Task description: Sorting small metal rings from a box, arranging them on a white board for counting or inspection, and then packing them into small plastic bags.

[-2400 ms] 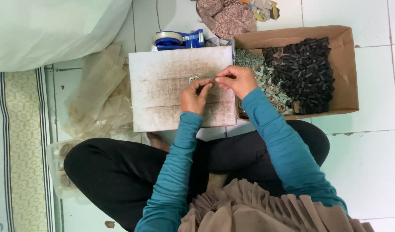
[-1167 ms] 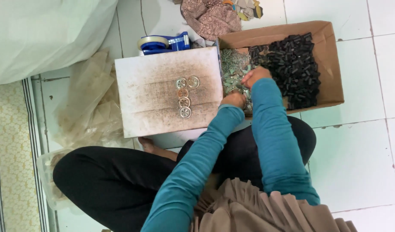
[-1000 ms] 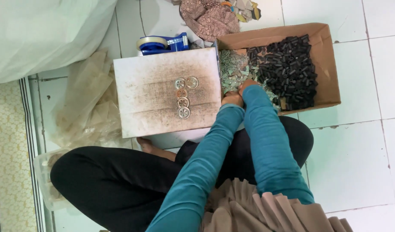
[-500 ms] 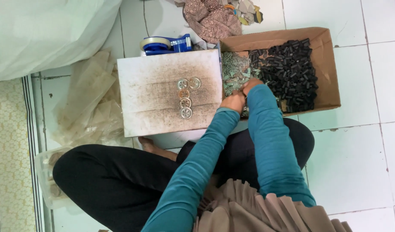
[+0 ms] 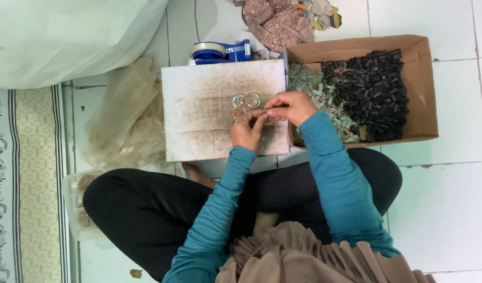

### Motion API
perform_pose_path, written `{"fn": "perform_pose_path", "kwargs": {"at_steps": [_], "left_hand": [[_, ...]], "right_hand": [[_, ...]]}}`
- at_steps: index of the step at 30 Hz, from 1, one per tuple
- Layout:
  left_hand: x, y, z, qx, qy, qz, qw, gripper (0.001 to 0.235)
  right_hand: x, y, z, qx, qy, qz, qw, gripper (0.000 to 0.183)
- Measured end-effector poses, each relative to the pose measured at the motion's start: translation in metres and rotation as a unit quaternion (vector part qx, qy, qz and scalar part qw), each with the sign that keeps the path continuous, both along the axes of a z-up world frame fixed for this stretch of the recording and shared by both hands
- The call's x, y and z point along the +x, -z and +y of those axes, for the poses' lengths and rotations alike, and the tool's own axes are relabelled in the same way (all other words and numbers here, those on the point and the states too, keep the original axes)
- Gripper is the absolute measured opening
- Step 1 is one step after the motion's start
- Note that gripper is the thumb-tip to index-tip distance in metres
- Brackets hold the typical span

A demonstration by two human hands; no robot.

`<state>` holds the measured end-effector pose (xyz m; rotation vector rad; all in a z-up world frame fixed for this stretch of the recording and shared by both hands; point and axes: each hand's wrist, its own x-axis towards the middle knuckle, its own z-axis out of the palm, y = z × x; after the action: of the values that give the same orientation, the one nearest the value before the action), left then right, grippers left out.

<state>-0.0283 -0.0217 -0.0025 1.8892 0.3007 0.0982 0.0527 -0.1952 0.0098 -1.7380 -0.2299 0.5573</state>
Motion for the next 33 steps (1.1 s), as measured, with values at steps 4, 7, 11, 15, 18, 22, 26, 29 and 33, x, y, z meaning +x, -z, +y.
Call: {"fn": "perform_pose_path", "kwargs": {"at_steps": [4, 7, 11, 15, 18, 22, 26, 29, 33], "left_hand": [[-0.008, -0.012, 0.024, 0.03, -0.002, -0.013, 0.999, 0.012], [-0.011, -0.002, 0.034, 0.045, 0.0, 0.003, 0.999, 0.014], [-0.009, 0.027, 0.038, 0.006, -0.034, -0.003, 0.999, 0.021], [-0.009, 0.021, 0.036, -0.019, -0.057, 0.011, 0.998, 0.021], [-0.009, 0.027, 0.037, -0.004, -0.063, 0.019, 0.998, 0.019], [-0.007, 0.039, 0.037, 0.025, -0.064, -0.002, 0.998, 0.018], [-0.001, 0.03, 0.033, 0.121, -0.036, -0.011, 0.992, 0.024], [0.006, 0.038, 0.031, 0.186, -0.016, 0.013, 0.982, 0.025], [0.011, 0.04, 0.032, 0.223, 0.005, 0.058, 0.973, 0.022]], "right_hand": [[-0.009, 0.017, 0.03, 0.004, 0.029, 0.01, 1.0, 0.02], [-0.011, 0.028, 0.038, 0.002, 0.032, 0.032, 0.999, 0.019], [-0.012, 0.027, 0.04, 0.003, 0.068, 0.032, 0.997, 0.017], [-0.016, 0.016, 0.044, -0.004, 0.089, 0.025, 0.996, 0.016], [-0.017, 0.001, 0.047, -0.02, 0.095, 0.019, 0.995, 0.015], [-0.021, -0.004, 0.049, -0.042, 0.095, 0.015, 0.994, 0.016], [-0.019, 0.006, 0.05, -0.081, 0.116, -0.005, 0.99, 0.015], [-0.015, 0.025, 0.05, -0.102, 0.117, -0.023, 0.988, 0.013], [-0.015, 0.032, 0.052, -0.111, 0.122, -0.043, 0.985, 0.013]]}}
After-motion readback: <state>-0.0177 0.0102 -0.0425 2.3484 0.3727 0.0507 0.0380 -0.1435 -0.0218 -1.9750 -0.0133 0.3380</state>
